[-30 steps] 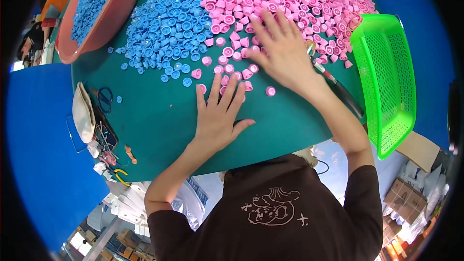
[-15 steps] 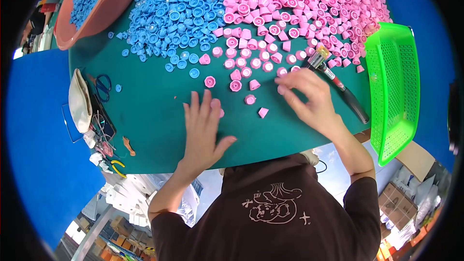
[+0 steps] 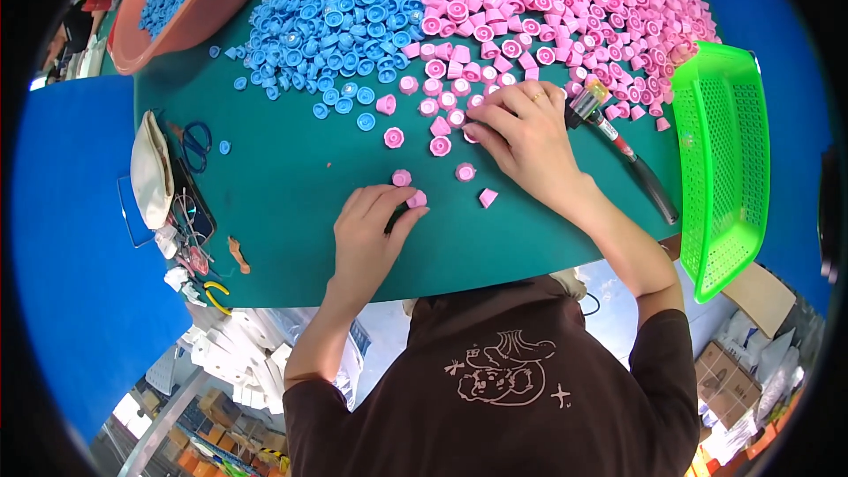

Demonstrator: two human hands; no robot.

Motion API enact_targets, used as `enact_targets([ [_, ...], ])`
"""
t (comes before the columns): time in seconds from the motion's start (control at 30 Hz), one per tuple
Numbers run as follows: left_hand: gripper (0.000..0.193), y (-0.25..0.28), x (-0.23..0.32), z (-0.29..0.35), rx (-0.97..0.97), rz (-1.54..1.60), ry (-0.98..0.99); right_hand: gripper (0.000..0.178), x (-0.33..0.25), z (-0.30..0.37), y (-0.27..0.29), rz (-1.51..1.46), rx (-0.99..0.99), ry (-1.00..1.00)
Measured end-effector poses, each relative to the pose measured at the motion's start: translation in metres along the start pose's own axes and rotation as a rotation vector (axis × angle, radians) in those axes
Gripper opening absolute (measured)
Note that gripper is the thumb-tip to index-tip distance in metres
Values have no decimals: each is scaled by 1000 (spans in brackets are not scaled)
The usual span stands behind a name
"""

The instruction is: Assembling small pink and blue plastic components by hammering them together on a factory workbench.

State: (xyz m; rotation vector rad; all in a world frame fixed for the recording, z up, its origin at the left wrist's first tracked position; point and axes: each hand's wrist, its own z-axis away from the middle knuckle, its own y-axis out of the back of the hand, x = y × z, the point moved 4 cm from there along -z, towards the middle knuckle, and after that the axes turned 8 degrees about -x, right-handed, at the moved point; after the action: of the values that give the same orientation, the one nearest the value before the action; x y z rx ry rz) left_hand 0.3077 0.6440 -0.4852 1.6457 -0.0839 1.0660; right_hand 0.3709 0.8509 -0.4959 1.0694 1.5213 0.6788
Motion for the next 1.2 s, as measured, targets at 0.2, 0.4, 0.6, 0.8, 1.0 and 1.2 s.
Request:
enact_targets([
  [0.2,23,-4,2,-2,31,183,62,12,13,29,46,-396,154,-133],
  [0.4,20,-16,18,-25,33,311,-75,18,32,86,79,-229,64,-401],
  [0.6,17,-43,41,-62,-15,90,-355,32,34,99,76,-22,3,-477],
  [0.8,19,-55,38,-53,13,-86,-454,34,47,109,85,4,40,-518],
  [1.0,19,-33,40,-56,74,-61,-408,28,70,127,78,27,-21,-586],
  [1.2,14,-19,31,-103,172,-105,-321,24,55,131,80,-619,38,-763],
])
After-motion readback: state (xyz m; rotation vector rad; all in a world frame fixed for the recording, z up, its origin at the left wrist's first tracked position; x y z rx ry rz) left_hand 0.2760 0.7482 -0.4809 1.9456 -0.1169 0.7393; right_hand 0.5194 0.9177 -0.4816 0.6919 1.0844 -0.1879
